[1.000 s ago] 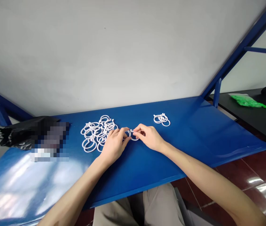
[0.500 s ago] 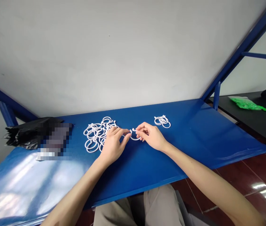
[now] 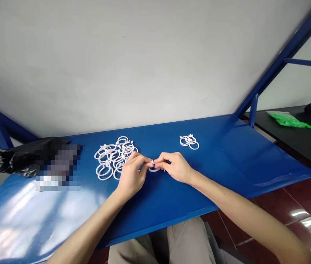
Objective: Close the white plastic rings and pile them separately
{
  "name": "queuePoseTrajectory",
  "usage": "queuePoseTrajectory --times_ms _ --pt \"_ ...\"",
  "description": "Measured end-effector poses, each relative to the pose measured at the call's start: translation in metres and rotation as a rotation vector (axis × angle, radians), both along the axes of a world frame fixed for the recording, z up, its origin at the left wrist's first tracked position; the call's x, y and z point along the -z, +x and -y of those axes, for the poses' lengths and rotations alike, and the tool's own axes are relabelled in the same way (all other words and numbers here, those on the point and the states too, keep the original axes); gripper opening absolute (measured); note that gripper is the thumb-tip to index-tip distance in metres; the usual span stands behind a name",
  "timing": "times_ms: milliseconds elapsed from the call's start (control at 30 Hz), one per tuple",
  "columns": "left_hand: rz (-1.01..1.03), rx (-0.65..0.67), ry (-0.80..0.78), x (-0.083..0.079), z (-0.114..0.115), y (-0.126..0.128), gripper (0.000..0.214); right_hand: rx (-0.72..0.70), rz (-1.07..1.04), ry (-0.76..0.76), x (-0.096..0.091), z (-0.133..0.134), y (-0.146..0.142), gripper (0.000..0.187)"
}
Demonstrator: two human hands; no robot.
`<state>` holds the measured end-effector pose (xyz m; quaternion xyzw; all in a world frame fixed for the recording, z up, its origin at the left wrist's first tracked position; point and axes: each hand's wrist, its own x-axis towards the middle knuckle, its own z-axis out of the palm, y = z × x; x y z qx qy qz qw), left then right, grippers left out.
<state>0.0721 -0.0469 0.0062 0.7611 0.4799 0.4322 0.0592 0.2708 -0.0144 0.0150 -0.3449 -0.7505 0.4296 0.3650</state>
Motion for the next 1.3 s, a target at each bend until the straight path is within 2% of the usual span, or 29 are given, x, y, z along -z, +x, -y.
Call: queuePoseTrajectory --times_ms 133,233,300,400,500,633,733,833,1000,1067,1167,1233,1300 --pt "-0.060 0.030 0.054 0.002 -0.001 0.000 0.016 -0.037 0.050 0.159 0.001 0.001 -0.001 0.015" --pt "-0.121 0.047 0.063 -0.001 -0.004 0.002 0.011 0.000 0.076 0.254 -0.001 -0.007 -0.002 0.014" --pt "-0.189 0.039 0.061 -0.003 -0.007 0.002 0.016 0.123 0.111 0.333 -0.003 -0.020 0.004 0.014" --pt "-0.307 -0.008 0.049 -0.003 -0.011 -0.005 0.024 0.464 0.188 0.412 -0.006 -0.049 0.032 0.017" --pt "-0.419 -0.050 0.003 -0.002 -0.014 -0.019 0.024 0.775 0.263 0.325 -0.003 -0.081 0.074 0.018" --pt "-0.501 -0.077 -0.046 -0.002 -0.016 -0.034 0.031 0.942 0.333 0.024 0.005 -0.104 0.110 0.017" --pt "-0.553 -0.066 -0.076 -0.002 -0.015 -0.037 0.042 0.957 0.422 -0.074 0.010 -0.108 0.113 0.018" --pt "-0.595 -0.070 -0.098 0.000 -0.014 -0.038 0.051 0.940 0.467 -0.092 0.013 -0.108 0.110 0.017" --pt "-0.555 -0.050 -0.105 0.002 -0.016 -0.039 0.032 0.941 0.521 -0.048 0.010 -0.107 0.110 0.019" --pt "-0.523 -0.014 -0.107 -0.001 -0.016 -0.037 0.028 0.982 0.541 0.029 0.006 -0.104 0.109 0.021" --pt "-0.496 0.038 -0.089 -0.006 -0.013 -0.029 0.031 1.025 0.507 0.283 -0.003 -0.092 0.098 0.023" --pt "-0.468 0.074 -0.075 -0.008 -0.010 -0.023 0.033 0.911 0.402 0.436 -0.009 -0.077 0.081 0.022" --pt "-0.426 0.121 -0.070 -0.008 -0.008 -0.017 0.035 0.650 0.272 0.442 -0.013 -0.058 0.058 0.020"
